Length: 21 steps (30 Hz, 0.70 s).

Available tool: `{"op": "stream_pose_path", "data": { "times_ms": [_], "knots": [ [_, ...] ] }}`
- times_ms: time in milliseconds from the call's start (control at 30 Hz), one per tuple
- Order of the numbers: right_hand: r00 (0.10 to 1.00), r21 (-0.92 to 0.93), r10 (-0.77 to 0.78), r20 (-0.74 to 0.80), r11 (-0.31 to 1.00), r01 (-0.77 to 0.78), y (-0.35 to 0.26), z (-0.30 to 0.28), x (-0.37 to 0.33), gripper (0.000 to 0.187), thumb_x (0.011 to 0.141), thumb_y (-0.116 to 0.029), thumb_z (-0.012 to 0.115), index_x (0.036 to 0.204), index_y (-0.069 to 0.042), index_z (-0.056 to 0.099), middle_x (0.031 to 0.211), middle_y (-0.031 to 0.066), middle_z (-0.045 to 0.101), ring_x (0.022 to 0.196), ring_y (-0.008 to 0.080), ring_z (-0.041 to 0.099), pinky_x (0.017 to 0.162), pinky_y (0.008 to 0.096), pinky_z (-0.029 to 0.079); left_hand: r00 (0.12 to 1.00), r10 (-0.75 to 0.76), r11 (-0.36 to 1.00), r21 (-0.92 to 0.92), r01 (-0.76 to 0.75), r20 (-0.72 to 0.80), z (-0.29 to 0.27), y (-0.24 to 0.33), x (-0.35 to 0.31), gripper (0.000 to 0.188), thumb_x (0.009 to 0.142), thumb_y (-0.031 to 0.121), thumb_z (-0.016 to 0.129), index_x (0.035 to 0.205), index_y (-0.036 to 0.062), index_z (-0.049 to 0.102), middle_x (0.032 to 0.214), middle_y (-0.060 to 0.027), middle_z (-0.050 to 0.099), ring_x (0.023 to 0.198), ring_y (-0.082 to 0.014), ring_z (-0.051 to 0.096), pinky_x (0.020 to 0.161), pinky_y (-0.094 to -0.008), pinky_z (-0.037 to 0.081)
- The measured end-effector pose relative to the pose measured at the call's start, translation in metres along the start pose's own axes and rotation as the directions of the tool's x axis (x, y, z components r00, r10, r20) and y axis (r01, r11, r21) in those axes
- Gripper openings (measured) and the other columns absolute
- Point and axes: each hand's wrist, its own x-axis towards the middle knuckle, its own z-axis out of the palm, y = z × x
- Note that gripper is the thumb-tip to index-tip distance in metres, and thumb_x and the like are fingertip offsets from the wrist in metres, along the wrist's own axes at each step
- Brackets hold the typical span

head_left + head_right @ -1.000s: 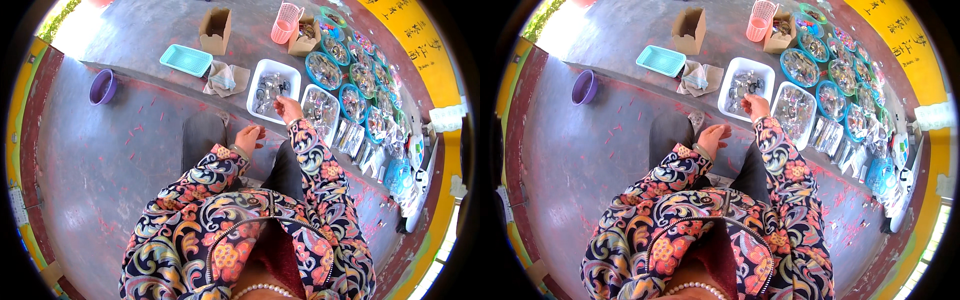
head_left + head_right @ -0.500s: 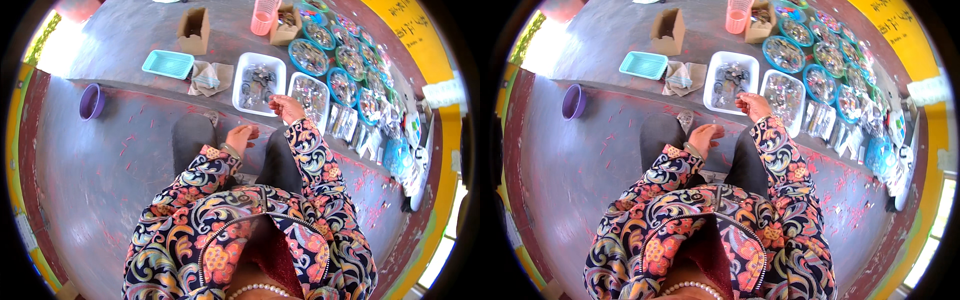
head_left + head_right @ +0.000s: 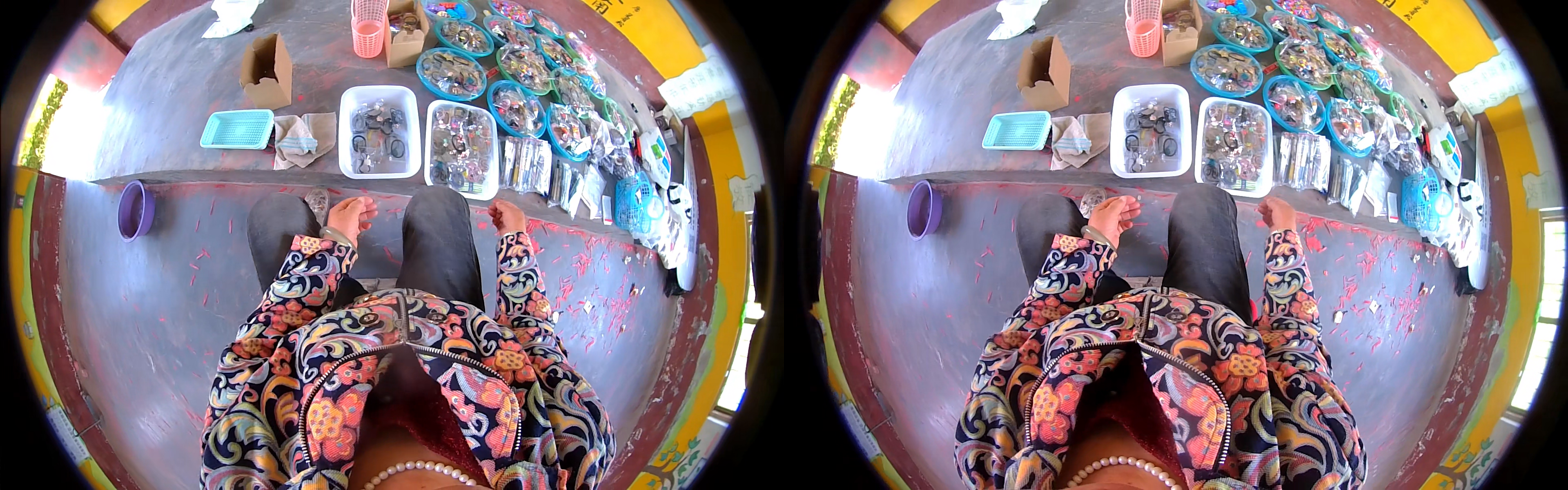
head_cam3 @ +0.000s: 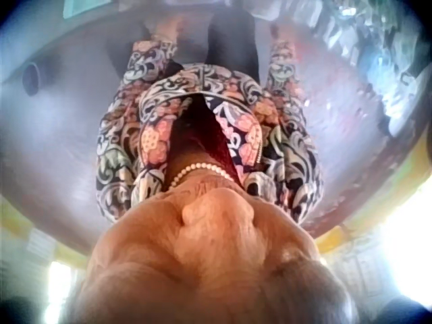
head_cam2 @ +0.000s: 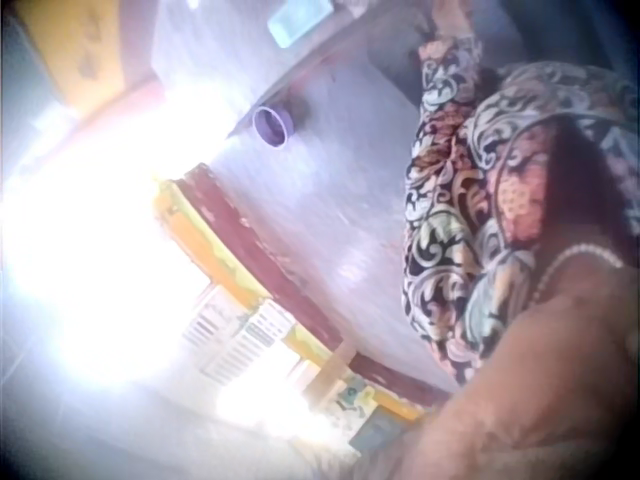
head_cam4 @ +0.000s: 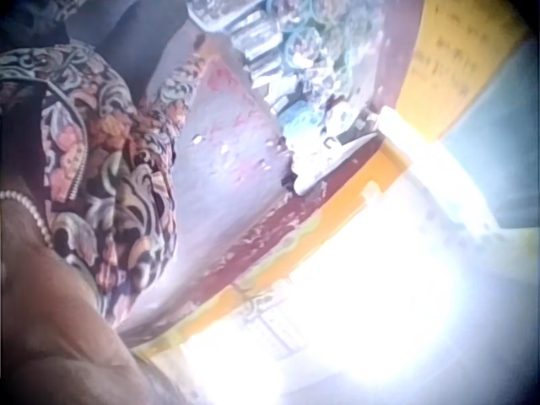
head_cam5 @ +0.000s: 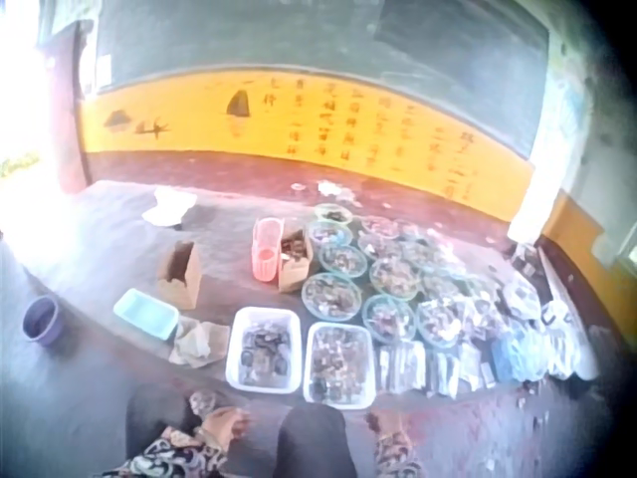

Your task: The person sits on the floor and repeatedly picks up small metal keychains from a white plastic tray. They place each keychain into a small clear plastic bag and then set the packaged item into a second white tray. The process is repeated continuously throughout the clip.

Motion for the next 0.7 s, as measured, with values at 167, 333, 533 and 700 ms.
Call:
{"op": "stream_pose_path", "data": {
  "times_ms": [167,333,533,700],
  "knots": [
    [0.999,-0.220,-0.020,0.036,0.975,0.027,0.008,0.014,0.025,0.021,0.076,-0.017,0.054,0.087,0.000,0.059,0.071,0.0066,0.060,0.055,0.0127,0.054,0.044,0.0227,0.040,0.999,-0.017,0.997,0.072,0.020,-0.032,0.001,0.000,0.002,0.025,0.084,0.022,0.049,0.096,0.0018,0.055,0.090,-0.0086,0.060,0.079,-0.0164,0.058,0.057,-0.0242,0.043],
    [0.975,-0.583,-0.213,0.062,0.785,0.209,-0.022,0.062,0.051,0.028,0.072,-0.026,0.061,0.090,-0.005,0.061,0.072,0.0055,0.061,0.061,0.0137,0.057,0.052,0.0254,0.044,0.999,-0.018,0.992,0.127,0.023,-0.041,-0.002,-0.002,0.003,0.023,0.085,0.022,0.046,0.095,0.0018,0.054,0.088,-0.0083,0.060,0.078,-0.0155,0.057,0.058,-0.0243,0.043],
    [0.842,-0.852,-0.511,0.173,0.352,0.389,-0.043,0.105,0.088,0.043,0.064,-0.037,0.063,0.095,-0.007,0.059,0.082,0.0132,0.062,0.077,0.0277,0.060,0.068,0.0363,0.045,0.998,-0.033,0.989,0.144,0.041,-0.058,0.004,-0.009,0.003,0.022,0.084,0.020,0.048,0.093,0.0024,0.057,0.085,-0.0060,0.061,0.075,-0.0148,0.059,0.056,-0.0235,0.041],
    [0.897,-0.944,-0.438,0.063,0.264,0.196,-0.050,0.120,0.108,0.041,0.061,-0.031,0.063,0.093,-0.005,0.061,0.092,0.0172,0.060,0.090,0.0304,0.056,0.079,0.0383,0.044,0.996,-0.053,0.983,0.170,0.064,-0.068,0.006,-0.007,0.000,0.022,0.083,0.021,0.047,0.093,0.0035,0.057,0.087,-0.0063,0.061,0.078,-0.0154,0.060,0.059,-0.0242,0.042]
  ]
}}
